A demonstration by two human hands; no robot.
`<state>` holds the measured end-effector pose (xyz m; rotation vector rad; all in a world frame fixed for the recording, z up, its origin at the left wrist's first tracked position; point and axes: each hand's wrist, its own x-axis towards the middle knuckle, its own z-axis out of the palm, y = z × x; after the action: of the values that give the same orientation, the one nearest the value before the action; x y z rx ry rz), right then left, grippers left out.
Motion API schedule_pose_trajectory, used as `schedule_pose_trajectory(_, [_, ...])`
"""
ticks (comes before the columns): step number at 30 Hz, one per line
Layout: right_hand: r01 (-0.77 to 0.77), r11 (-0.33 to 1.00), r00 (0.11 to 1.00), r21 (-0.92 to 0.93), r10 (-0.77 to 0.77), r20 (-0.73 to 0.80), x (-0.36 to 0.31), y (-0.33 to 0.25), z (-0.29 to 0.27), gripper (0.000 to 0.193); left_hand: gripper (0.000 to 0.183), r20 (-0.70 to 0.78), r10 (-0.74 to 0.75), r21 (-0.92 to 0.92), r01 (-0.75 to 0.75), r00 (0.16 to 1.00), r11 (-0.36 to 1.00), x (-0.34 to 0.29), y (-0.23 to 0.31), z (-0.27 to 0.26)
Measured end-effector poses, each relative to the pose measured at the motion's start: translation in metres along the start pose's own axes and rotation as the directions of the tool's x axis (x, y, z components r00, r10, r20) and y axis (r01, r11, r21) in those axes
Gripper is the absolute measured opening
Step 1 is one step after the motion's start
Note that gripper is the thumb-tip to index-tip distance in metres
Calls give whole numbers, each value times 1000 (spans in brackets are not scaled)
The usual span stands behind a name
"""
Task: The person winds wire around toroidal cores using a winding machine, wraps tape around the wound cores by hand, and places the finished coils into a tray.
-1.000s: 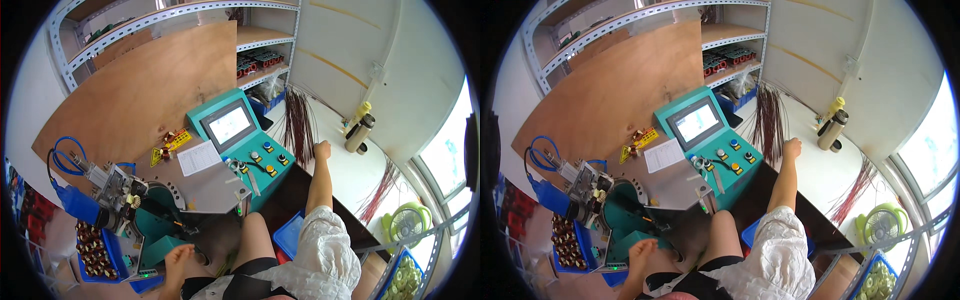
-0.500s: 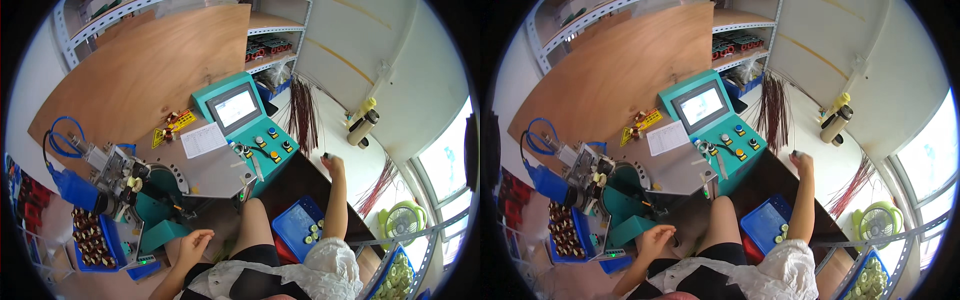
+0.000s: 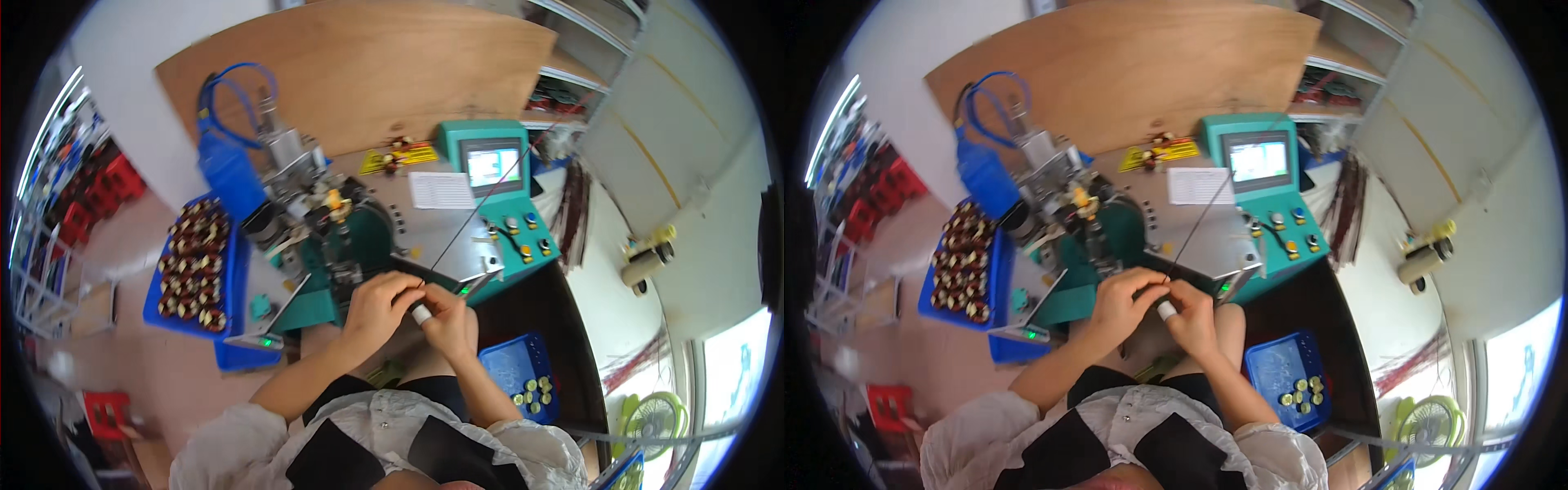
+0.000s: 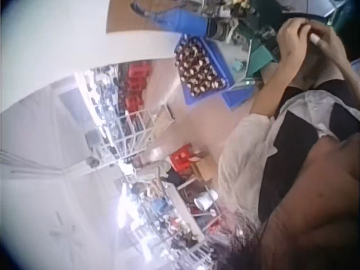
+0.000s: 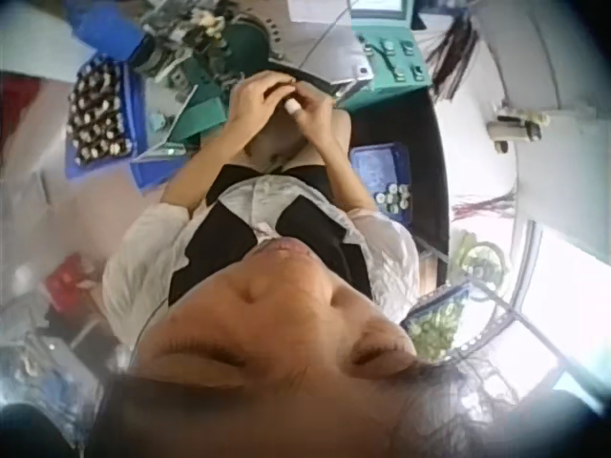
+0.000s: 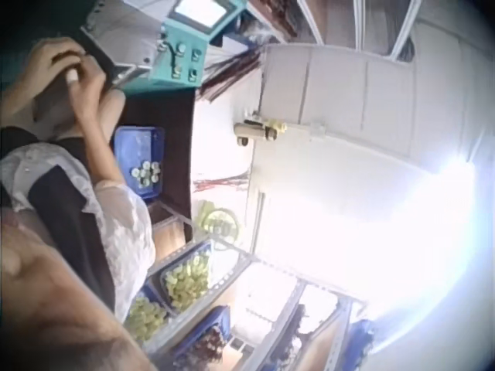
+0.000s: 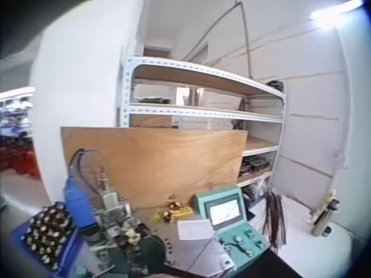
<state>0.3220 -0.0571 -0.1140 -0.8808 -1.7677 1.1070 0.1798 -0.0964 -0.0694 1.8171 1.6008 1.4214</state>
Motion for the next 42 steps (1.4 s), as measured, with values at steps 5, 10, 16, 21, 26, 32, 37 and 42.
schedule_pose_trajectory(5, [249, 956, 934, -158, -193, 300, 63, -67, 4, 34, 9, -145, -48, 3, 49, 988, 999, 15, 4, -72])
schedule_pose_trajectory(10, [431, 890, 886, 151, -449, 117, 128, -149, 27, 21, 11, -127, 25, 138, -8, 992, 990, 49, 9, -125])
schedule_pose_trajectory(16, [554, 821, 819, 134, -567, 88, 166, -157, 52, 20, 10, -70, -109, 43, 112, 992, 993, 72, -4, -141])
schedule_pose_trajectory(21, [517, 842, 836, 152, -535, 121, 166, -150, 56, 20, 9, -84, -116, 36, 119, 990, 992, 67, -12, -140])
schedule_pose_trajectory(26, [565, 817, 805, 117, -576, 142, 163, -153, 56, 19, 6, -124, -118, 43, 124, 985, 991, 64, -10, -137])
schedule_pose_trajectory(32, [584, 806, 789, 97, -591, 166, 163, -157, 57, 20, 6, -153, -75, 28, 80, 985, 996, 63, -16, -136])
schedule_pose_trajectory(37, [666, 745, 728, 29, -658, 193, 162, -162, 61, 23, 5, -211, -45, 20, 51, 977, 999, 63, -21, -132])
schedule_pose_trajectory(42, [658, 749, 737, -75, -621, 266, 160, -167, 60, 25, 6, -266, -33, 32, 43, 963, 999, 62, -28, -132])
